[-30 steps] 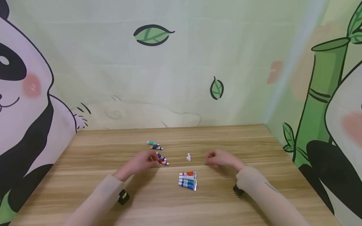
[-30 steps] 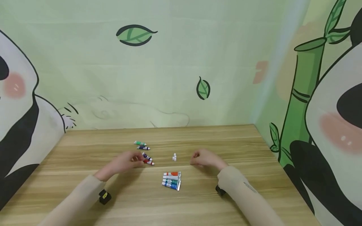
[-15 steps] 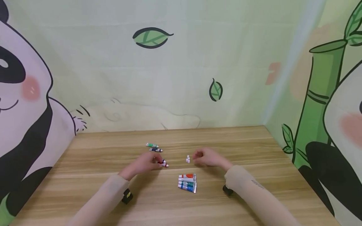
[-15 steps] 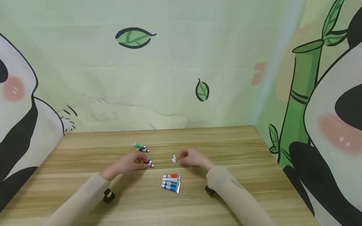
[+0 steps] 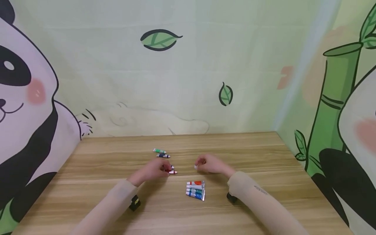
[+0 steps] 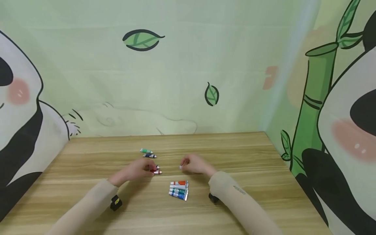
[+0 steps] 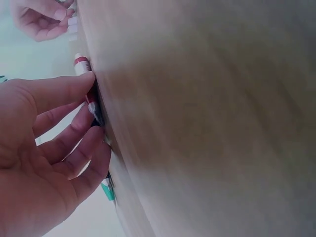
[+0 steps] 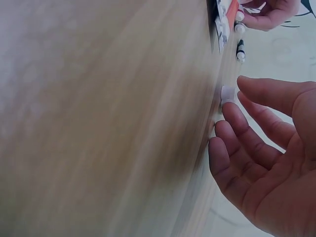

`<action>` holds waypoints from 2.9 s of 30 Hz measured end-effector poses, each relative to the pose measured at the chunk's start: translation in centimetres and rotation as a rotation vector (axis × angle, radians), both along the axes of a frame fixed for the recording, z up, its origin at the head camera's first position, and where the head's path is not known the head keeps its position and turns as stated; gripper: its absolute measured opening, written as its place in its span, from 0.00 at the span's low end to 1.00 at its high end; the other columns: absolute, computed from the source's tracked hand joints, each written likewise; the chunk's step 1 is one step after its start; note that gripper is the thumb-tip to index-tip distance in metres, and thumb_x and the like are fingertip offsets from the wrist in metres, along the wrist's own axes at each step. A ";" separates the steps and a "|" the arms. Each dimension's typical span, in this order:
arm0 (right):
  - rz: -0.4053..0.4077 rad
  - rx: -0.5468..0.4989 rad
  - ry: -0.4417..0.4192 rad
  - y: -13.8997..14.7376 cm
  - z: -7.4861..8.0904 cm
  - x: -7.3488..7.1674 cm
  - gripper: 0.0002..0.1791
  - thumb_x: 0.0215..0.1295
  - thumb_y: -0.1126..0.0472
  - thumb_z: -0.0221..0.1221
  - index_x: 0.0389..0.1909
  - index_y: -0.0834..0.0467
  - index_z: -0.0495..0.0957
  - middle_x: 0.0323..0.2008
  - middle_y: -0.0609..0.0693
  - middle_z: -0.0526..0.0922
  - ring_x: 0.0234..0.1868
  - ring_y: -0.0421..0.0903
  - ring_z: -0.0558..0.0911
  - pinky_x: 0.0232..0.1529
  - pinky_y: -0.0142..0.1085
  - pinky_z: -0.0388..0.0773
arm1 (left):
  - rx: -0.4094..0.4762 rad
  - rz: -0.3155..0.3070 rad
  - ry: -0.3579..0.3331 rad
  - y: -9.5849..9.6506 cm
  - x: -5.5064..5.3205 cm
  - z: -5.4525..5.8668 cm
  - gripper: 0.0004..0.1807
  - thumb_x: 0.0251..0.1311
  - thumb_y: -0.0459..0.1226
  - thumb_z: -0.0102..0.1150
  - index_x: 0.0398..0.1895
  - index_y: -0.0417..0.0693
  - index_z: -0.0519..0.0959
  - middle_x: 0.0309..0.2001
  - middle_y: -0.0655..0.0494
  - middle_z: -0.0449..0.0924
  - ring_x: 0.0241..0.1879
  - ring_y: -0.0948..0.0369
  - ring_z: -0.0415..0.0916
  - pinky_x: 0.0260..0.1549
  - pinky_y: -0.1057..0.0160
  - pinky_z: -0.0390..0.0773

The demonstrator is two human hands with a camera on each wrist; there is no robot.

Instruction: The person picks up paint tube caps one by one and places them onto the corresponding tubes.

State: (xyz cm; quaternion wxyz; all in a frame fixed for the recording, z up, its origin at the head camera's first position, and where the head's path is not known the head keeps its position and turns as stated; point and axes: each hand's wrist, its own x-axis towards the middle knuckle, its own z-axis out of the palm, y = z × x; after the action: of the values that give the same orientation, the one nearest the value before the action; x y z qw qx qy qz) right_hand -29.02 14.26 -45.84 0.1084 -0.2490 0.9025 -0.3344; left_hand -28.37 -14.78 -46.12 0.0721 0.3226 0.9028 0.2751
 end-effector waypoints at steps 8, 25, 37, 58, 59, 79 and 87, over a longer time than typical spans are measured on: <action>0.023 0.002 0.009 -0.5 -0.1 0.0 0.04 0.64 0.64 0.66 0.38 0.58 0.83 0.31 0.44 0.81 0.33 0.41 0.77 0.38 0.36 0.76 | -0.021 0.037 -0.052 0.3 0.2 0.0 0.07 0.57 0.28 0.69 0.36 0.45 0.82 0.33 0.58 0.80 0.34 0.61 0.75 0.37 0.59 0.77; -0.040 0.031 0.018 -0.7 -0.3 0.3 0.07 0.59 0.67 0.69 0.35 0.58 0.80 0.27 0.45 0.78 0.29 0.41 0.75 0.34 0.34 0.74 | -0.003 0.067 -0.102 0.3 0.4 -0.2 0.08 0.56 0.30 0.71 0.34 0.43 0.79 0.29 0.59 0.77 0.31 0.63 0.72 0.32 0.63 0.74; -0.108 0.050 -0.008 0.8 -0.2 0.3 0.09 0.57 0.67 0.71 0.37 0.59 0.82 0.30 0.46 0.80 0.33 0.41 0.77 0.38 0.34 0.76 | 0.021 0.073 -0.124 0.0 0.1 -0.5 0.08 0.56 0.31 0.71 0.33 0.43 0.79 0.28 0.59 0.76 0.30 0.62 0.71 0.32 0.63 0.73; -0.186 0.041 -0.103 3.8 -0.1 0.4 0.06 0.60 0.65 0.70 0.31 0.58 0.81 0.25 0.47 0.80 0.23 0.42 0.78 0.26 0.33 0.77 | 0.133 0.053 -0.121 -1.3 -0.3 -0.6 0.07 0.55 0.30 0.71 0.34 0.41 0.80 0.32 0.57 0.79 0.33 0.62 0.75 0.37 0.62 0.76; -0.189 0.038 -0.111 3.8 -0.1 0.5 0.06 0.60 0.65 0.70 0.31 0.58 0.81 0.25 0.48 0.80 0.24 0.42 0.78 0.26 0.33 0.78 | 0.134 0.057 -0.118 -1.4 -0.3 -0.5 0.07 0.56 0.30 0.71 0.34 0.41 0.80 0.32 0.57 0.80 0.33 0.63 0.75 0.36 0.62 0.76; -0.248 -0.036 -0.052 5.1 0.7 0.5 0.07 0.66 0.66 0.61 0.40 0.65 0.82 0.31 0.52 0.82 0.28 0.45 0.81 0.31 0.36 0.80 | 0.260 0.191 -0.144 -2.8 -0.9 1.6 0.06 0.60 0.27 0.63 0.40 0.38 0.84 0.40 0.50 0.84 0.39 0.58 0.78 0.39 0.60 0.78; -0.279 -0.100 -0.018 5.9 2.5 -0.3 0.08 0.69 0.64 0.59 0.41 0.67 0.81 0.35 0.58 0.83 0.32 0.50 0.82 0.34 0.37 0.80 | 0.294 0.249 -0.145 -3.4 -1.5 3.5 0.09 0.62 0.29 0.63 0.45 0.36 0.84 0.40 0.48 0.84 0.36 0.58 0.78 0.38 0.55 0.81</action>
State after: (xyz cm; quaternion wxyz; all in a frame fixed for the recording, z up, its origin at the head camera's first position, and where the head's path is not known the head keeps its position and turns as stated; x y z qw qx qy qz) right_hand -29.35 20.15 -43.37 0.0566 -0.1234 0.9095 -0.3930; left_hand -29.83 -18.22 -42.58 0.0546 0.1948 0.8782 0.4333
